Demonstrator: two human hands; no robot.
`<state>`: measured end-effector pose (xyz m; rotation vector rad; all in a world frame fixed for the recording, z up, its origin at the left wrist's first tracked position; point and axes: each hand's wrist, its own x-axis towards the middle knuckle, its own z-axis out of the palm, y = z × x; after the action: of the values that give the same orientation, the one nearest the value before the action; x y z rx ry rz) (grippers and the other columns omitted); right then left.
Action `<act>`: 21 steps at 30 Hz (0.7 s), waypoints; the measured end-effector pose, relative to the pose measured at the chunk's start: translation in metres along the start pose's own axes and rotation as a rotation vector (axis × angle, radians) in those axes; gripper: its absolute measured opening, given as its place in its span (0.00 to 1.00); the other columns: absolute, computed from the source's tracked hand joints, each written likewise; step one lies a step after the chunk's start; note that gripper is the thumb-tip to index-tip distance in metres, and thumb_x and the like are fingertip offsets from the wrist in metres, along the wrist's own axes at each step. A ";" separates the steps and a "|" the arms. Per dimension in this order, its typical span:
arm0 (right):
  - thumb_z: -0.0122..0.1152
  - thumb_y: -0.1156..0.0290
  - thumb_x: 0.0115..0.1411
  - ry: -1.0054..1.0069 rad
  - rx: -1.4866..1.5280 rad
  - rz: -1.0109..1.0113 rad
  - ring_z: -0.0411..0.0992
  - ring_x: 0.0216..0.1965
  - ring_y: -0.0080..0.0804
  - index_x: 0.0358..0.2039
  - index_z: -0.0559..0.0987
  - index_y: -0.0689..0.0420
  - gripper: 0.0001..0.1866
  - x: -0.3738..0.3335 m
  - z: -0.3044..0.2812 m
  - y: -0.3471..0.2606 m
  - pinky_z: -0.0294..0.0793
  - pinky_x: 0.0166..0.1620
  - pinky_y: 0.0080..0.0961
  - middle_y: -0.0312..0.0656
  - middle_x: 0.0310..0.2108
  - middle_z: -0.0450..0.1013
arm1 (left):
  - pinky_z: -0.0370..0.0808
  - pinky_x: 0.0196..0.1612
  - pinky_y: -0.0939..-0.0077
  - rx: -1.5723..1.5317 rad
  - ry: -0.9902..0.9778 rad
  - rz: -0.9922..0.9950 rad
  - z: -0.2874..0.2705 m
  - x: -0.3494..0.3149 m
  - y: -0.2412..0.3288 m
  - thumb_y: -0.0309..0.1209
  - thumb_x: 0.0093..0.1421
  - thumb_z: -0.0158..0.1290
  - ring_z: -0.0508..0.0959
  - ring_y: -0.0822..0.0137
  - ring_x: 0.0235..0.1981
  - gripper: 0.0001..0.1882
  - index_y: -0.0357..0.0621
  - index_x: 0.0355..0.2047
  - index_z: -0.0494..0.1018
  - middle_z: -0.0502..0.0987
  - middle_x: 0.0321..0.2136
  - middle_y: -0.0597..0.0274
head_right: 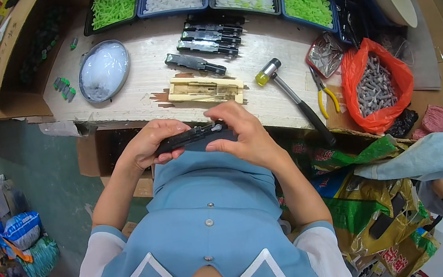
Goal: Assembling small plastic components into a larger unit using an assembly jig and hand tools.
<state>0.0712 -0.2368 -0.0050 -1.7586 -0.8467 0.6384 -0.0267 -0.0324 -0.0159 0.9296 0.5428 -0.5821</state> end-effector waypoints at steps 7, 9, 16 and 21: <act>0.64 0.74 0.46 -0.031 -0.236 -0.179 0.68 0.29 0.39 0.36 0.73 0.60 0.15 -0.002 0.003 0.007 0.68 0.31 0.28 0.44 0.27 0.68 | 0.69 0.26 0.79 0.803 0.077 0.747 0.009 0.001 -0.009 0.29 0.54 0.54 0.73 0.74 0.25 0.11 0.39 0.37 0.72 0.75 0.29 0.63; 0.63 0.75 0.46 -0.006 -0.241 -0.223 0.68 0.28 0.39 0.35 0.73 0.61 0.14 -0.003 0.006 0.008 0.68 0.30 0.28 0.44 0.26 0.68 | 0.69 0.33 0.72 1.048 0.141 0.749 0.017 -0.004 -0.005 0.26 0.47 0.59 0.73 0.66 0.31 0.16 0.39 0.38 0.71 0.73 0.32 0.62; 0.63 0.77 0.45 0.011 -0.278 -0.305 0.68 0.28 0.41 0.33 0.73 0.61 0.13 -0.003 0.013 0.009 0.68 0.29 0.30 0.44 0.27 0.69 | 0.67 0.35 0.68 1.262 0.204 1.029 0.021 0.003 -0.010 0.27 0.43 0.59 0.71 0.57 0.31 0.18 0.40 0.36 0.70 0.72 0.30 0.59; 0.62 0.78 0.44 0.109 -0.222 -0.344 0.68 0.28 0.41 0.32 0.72 0.61 0.13 -0.002 0.016 0.007 0.68 0.29 0.30 0.45 0.28 0.69 | 0.69 0.32 0.66 1.271 0.262 1.093 0.027 0.004 -0.014 0.22 0.41 0.58 0.72 0.55 0.30 0.19 0.36 0.36 0.69 0.72 0.29 0.54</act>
<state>0.0594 -0.2309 -0.0168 -1.7669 -1.1450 0.2269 -0.0285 -0.0626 -0.0133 2.2863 -0.2557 0.3096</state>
